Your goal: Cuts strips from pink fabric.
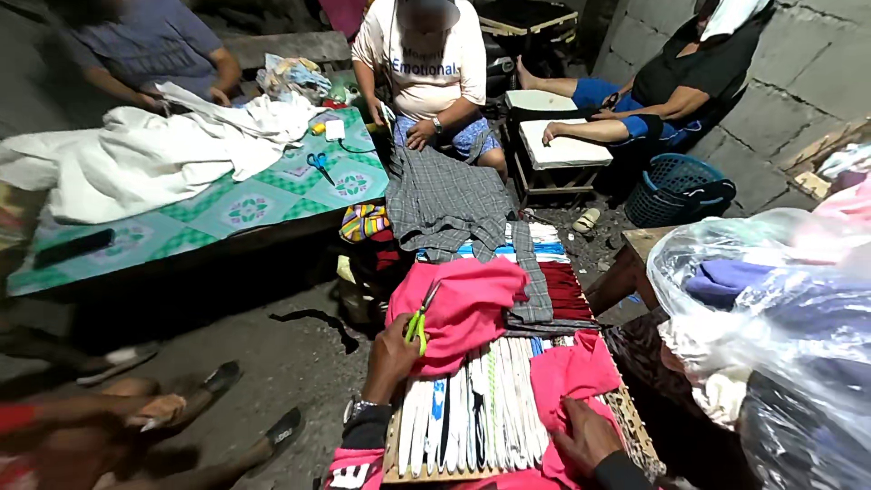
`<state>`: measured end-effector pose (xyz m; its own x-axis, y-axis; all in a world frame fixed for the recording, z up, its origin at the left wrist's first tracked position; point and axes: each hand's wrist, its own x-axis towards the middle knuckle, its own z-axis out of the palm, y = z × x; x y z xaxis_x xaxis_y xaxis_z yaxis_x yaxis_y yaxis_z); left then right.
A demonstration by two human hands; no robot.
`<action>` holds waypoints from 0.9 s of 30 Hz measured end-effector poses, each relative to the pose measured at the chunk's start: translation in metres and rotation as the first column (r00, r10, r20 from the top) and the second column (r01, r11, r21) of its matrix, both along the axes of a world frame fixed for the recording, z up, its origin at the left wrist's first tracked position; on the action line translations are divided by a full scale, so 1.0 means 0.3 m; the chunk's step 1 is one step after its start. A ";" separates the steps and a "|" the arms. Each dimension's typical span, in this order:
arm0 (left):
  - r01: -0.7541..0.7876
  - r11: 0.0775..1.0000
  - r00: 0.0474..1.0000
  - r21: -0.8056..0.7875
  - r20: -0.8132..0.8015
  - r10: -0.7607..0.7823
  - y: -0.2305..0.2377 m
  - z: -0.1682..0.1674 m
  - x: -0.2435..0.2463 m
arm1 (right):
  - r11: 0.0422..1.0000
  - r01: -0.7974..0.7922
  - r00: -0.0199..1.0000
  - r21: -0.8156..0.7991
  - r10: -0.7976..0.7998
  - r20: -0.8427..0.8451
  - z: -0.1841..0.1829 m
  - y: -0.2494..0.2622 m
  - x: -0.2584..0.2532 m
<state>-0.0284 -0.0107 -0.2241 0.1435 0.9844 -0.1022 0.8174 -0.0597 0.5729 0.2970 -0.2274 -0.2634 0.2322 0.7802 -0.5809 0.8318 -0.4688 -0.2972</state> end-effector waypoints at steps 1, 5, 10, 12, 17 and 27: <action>0.033 0.999 0.999 -0.043 0.029 -0.032 0.002 0.001 -0.027 | 1.000 -0.008 1.000 -0.007 0.008 -0.002 0.007 0.004 -0.010; 0.080 0.990 0.980 -0.114 0.189 -0.058 -0.039 0.023 -0.087 | 0.999 0.027 0.998 0.037 -0.025 -0.049 0.076 -0.005 0.007; 0.213 0.955 0.954 -0.207 0.257 -0.157 -0.092 0.055 -0.153 | 0.932 0.261 0.940 0.251 -0.187 -0.286 0.206 -0.065 0.102; 0.293 0.930 0.910 -0.222 0.363 -0.200 -0.119 0.062 -0.166 | 0.845 0.403 0.861 0.351 -0.220 -0.459 0.285 -0.083 0.146; 0.134 0.991 0.940 -0.021 0.318 -0.120 -0.142 0.057 -0.155 | 0.466 0.586 0.712 0.662 0.093 -0.696 0.549 -0.106 0.265; 0.008 0.994 0.988 0.112 -0.156 0.010 -0.052 -0.151 0.017 | 0.205 0.607 0.742 0.768 0.202 -0.640 0.618 -0.076 0.388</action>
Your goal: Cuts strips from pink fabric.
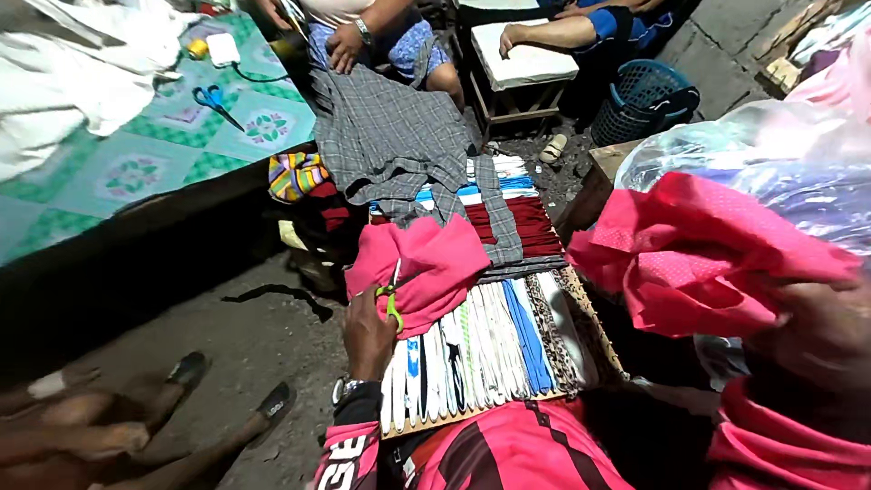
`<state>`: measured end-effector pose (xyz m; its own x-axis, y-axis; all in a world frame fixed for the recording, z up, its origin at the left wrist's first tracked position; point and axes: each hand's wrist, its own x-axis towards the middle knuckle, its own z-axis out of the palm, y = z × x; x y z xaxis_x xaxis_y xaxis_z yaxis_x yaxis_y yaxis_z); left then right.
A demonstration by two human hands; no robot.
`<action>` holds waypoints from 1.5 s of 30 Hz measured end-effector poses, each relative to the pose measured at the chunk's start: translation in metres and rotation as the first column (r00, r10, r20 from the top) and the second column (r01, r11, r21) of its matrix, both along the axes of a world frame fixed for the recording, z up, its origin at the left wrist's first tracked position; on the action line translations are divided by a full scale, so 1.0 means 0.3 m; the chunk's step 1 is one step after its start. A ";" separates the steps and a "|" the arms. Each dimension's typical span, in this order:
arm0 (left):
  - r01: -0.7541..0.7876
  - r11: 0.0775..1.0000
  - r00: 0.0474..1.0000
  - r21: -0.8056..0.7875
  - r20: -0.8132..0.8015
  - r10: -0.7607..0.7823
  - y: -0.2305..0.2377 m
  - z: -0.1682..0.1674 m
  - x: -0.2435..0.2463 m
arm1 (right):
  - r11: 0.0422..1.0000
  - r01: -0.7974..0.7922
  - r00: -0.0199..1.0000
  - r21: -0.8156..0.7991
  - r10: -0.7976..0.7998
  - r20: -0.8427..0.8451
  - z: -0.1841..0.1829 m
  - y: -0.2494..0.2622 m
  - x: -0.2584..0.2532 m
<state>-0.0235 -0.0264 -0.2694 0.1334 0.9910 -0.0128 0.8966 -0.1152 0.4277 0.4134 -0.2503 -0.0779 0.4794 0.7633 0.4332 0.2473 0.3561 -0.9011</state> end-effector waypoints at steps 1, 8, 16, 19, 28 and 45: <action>-0.027 0.999 1.000 0.018 -0.006 0.027 0.009 -0.001 0.009 | 1.000 0.011 1.000 -0.020 -0.010 0.007 -0.010 0.014 -0.007; -0.075 0.997 0.993 0.020 0.088 0.073 0.072 0.012 -0.045 | 0.961 0.087 0.996 -0.263 -0.083 0.029 -0.109 0.132 0.024; -0.121 0.992 0.987 -0.021 0.106 0.122 0.078 0.015 -0.038 | 0.799 -0.145 0.937 -0.583 0.301 0.178 -0.088 0.688 -0.005; -0.132 0.991 0.985 -0.012 0.111 0.133 0.077 0.011 -0.038 | 0.774 -0.126 0.877 -0.621 0.379 0.294 -0.029 1.073 -0.058; -0.137 0.990 0.983 -0.040 0.121 0.141 0.094 0.016 -0.021 | 0.576 0.069 0.799 -0.815 0.457 0.391 -0.079 1.555 -0.308; 0.104 0.903 0.857 -0.417 0.498 0.131 -0.049 0.149 -0.187 | 0.691 -0.424 0.742 -0.586 0.636 0.213 -0.301 1.039 -0.395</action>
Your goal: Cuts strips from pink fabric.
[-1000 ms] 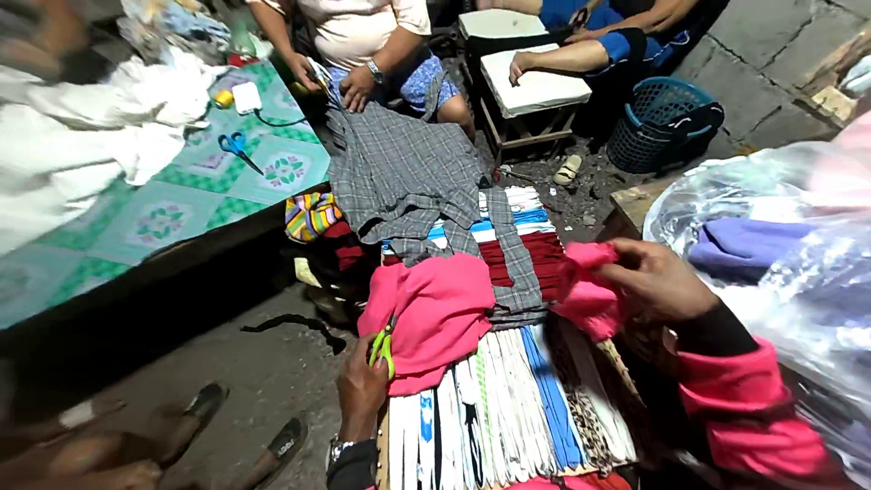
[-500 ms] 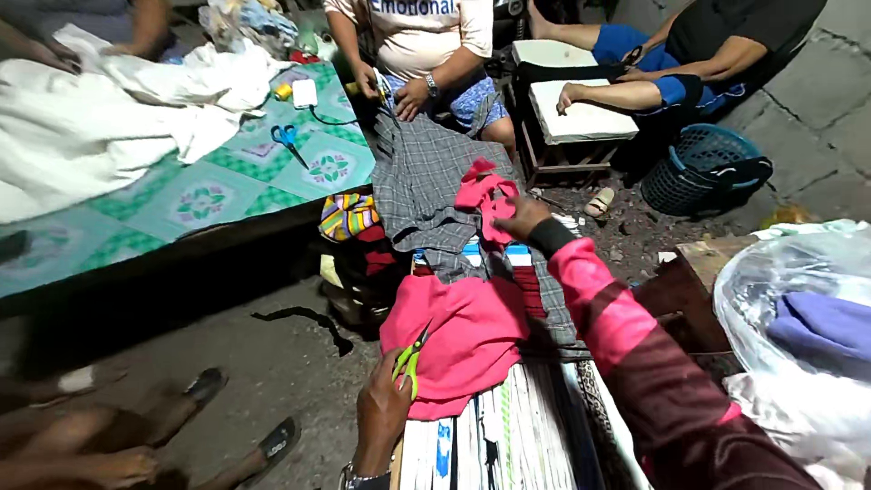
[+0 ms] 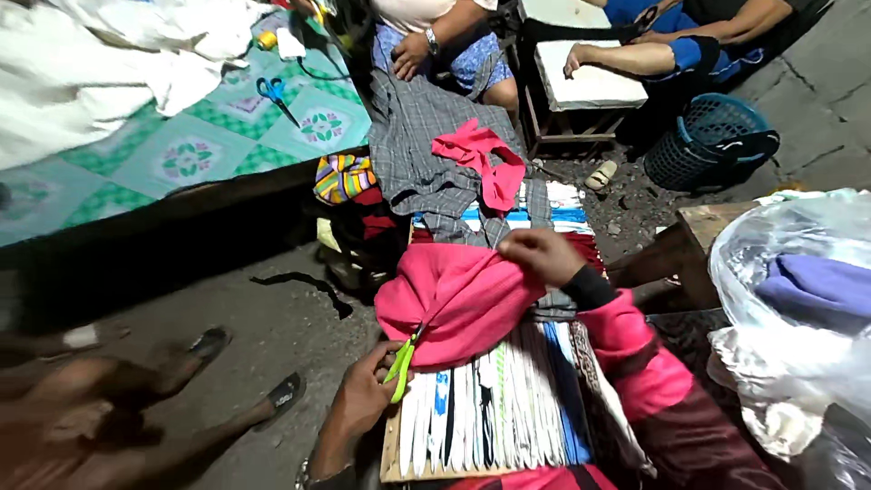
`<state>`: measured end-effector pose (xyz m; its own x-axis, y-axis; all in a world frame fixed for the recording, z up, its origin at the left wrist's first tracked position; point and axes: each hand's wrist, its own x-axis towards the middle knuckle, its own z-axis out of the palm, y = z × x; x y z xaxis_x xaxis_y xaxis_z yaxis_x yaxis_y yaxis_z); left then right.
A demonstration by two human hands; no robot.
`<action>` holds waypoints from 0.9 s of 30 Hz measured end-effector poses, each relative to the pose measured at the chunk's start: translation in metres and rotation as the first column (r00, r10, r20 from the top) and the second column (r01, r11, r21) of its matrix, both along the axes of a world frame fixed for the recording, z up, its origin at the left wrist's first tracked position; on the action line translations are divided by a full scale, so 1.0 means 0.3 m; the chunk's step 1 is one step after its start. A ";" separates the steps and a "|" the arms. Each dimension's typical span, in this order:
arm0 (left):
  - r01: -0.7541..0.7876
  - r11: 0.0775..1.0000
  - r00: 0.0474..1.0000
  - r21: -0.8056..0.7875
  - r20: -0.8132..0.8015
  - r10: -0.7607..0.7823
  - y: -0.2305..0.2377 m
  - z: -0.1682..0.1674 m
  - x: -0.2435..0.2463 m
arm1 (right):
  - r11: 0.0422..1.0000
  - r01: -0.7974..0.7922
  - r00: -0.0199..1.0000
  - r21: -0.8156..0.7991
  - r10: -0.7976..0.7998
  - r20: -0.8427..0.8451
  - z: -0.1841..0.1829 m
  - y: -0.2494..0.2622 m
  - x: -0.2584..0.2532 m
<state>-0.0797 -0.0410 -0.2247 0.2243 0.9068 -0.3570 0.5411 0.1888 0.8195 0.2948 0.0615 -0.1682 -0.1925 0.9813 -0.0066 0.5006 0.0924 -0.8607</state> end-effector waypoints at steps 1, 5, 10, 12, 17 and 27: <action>0.036 0.998 0.998 -0.050 0.050 -0.033 -0.016 0.035 -0.015 | 1.000 -0.007 0.996 0.020 0.009 -0.087 0.060 -0.025 0.038; 0.244 0.965 0.966 -0.100 0.113 -0.233 -0.067 0.166 -0.030 | 0.998 -0.046 0.941 -0.051 0.027 -0.337 0.217 -0.157 0.147; 0.354 0.923 0.926 0.150 -0.192 -0.324 -0.136 0.319 0.017 | 0.998 -0.056 0.875 0.016 0.057 -0.480 0.354 -0.415 0.197; 0.357 0.915 0.912 0.188 -0.282 -0.298 -0.142 0.357 0.056 | 0.997 -0.005 0.846 0.082 0.047 -0.531 0.373 -0.464 0.229; 0.467 0.883 0.843 0.052 -0.327 -0.427 -0.095 0.303 0.129 | 0.914 0.379 0.646 -0.145 -0.373 -0.666 0.109 -0.398 0.269; -0.077 0.927 0.975 0.366 -0.167 0.147 0.005 0.034 0.020 | 0.636 0.422 0.489 -0.646 -0.760 -0.429 -0.352 -0.507 0.051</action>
<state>-0.0738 -0.0396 -0.2146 0.0744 0.9967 -0.0323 0.6840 -0.0274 0.7289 0.3102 -0.0906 -0.2737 0.3150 0.7696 -0.5554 -0.3735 -0.4374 -0.8180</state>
